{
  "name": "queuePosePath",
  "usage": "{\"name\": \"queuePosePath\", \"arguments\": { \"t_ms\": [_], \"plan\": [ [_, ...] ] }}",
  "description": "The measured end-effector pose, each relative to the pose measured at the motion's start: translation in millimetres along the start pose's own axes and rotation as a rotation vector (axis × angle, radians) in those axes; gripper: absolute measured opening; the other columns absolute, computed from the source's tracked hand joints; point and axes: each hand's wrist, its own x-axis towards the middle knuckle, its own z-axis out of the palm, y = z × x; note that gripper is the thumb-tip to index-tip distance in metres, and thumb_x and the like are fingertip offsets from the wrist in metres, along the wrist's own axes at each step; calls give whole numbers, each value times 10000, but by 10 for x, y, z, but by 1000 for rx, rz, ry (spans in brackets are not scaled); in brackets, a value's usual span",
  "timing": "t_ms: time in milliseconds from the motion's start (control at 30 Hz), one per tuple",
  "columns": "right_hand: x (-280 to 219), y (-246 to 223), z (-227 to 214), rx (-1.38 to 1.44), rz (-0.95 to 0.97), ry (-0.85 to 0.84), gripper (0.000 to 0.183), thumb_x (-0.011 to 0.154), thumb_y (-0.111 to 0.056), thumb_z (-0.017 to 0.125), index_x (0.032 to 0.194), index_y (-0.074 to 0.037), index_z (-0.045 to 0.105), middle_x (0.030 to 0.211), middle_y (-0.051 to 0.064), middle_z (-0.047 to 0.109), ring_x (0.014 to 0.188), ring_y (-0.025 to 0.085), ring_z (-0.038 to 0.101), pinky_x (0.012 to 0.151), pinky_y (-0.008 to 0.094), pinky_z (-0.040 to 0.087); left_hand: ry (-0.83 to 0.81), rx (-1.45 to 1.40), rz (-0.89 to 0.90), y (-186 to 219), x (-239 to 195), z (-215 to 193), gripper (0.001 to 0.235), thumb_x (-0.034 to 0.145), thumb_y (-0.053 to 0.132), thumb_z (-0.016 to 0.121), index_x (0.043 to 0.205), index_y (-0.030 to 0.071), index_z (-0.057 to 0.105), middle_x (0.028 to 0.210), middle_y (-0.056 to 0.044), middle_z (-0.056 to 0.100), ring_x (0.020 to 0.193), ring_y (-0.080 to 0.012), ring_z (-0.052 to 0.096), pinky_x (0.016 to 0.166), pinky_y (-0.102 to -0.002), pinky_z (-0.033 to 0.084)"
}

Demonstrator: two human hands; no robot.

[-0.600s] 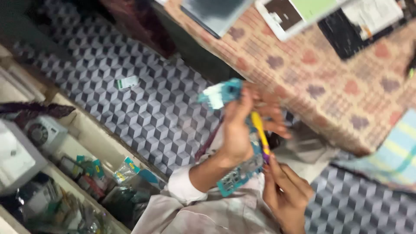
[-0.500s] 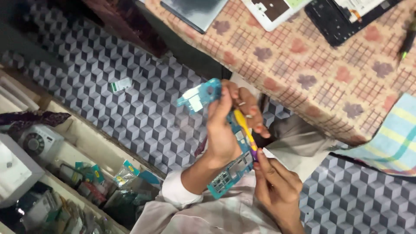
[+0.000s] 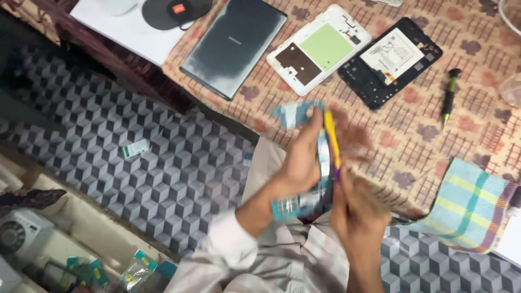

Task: The person sits on the floor and cleans a small blue circuit board using a yellow toothbrush. They spray liquid onto the board and scrub various areas, including connectors and edges, while holding the board in one hand.

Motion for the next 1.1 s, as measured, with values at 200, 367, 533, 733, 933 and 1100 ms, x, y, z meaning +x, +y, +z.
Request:
{"name": "queuePosePath", "arguments": {
  "t_ms": [200, 367, 533, 733, 933, 1100],
  "plan": [
    [639, 500, -65, 180, 137, -223, 277, 915, 26, 672, 1185, -9, 717, 742, 121, 635, 571, 131, 592, 551, 283, 451, 20, -130, -39, 216, 759, -54, 737, 1035, 716, 228, 1125, 56, 544, 1235, -302, 656, 1159, -451, 647, 977, -649, 514],
    [661, 379, -15, 79, 336, -229, 271, 861, 8, 718, 1128, -12, 760, 638, 122, 626, 454, 148, 514, 474, 312, 412, -52, -58, -26, 192, 755, -227, 746, 1094, 738, 218, 1108, 62, 531, 1211, -313, 655, 1209, -475, 634, 1014, -667, 501],
    [654, 278, 113, -23, 294, -252, 234, 889, 10, 723, 1121, 13, 749, 674, 169, 611, 481, 151, 550, 504, 318, 433, -27, -78, -31, 162, 789, -319, 692, 1116, 708, 261, 1081, 71, 532, 1188, -311, 661, 1203, -478, 634, 1045, -643, 511],
    [557, 417, 4, 72, 263, -325, 359, 823, 40, 703, 1181, 23, 729, 684, 136, 656, 497, 141, 606, 506, 297, 467, -27, -70, -41, 185, 782, -309, 647, 1129, 671, 302, 1038, 83, 557, 1174, -302, 686, 1196, -461, 641, 1063, -641, 507],
    [512, 486, 18, 123, 282, -350, 280, 848, 21, 718, 1126, 5, 741, 701, 122, 677, 539, 132, 621, 549, 277, 505, -34, -120, -43, 223, 803, -374, 633, 1158, 637, 335, 980, 79, 577, 1153, -291, 692, 1181, -466, 658, 1043, -637, 508],
    [540, 500, -107, 146, 325, -403, 290, 837, 21, 712, 1125, 23, 742, 667, 104, 701, 527, 112, 688, 552, 262, 530, 24, -78, -37, 229, 817, -322, 605, 1160, 620, 336, 1003, 86, 573, 1130, -283, 694, 1169, -455, 662, 1053, -631, 517]
  ]
}}
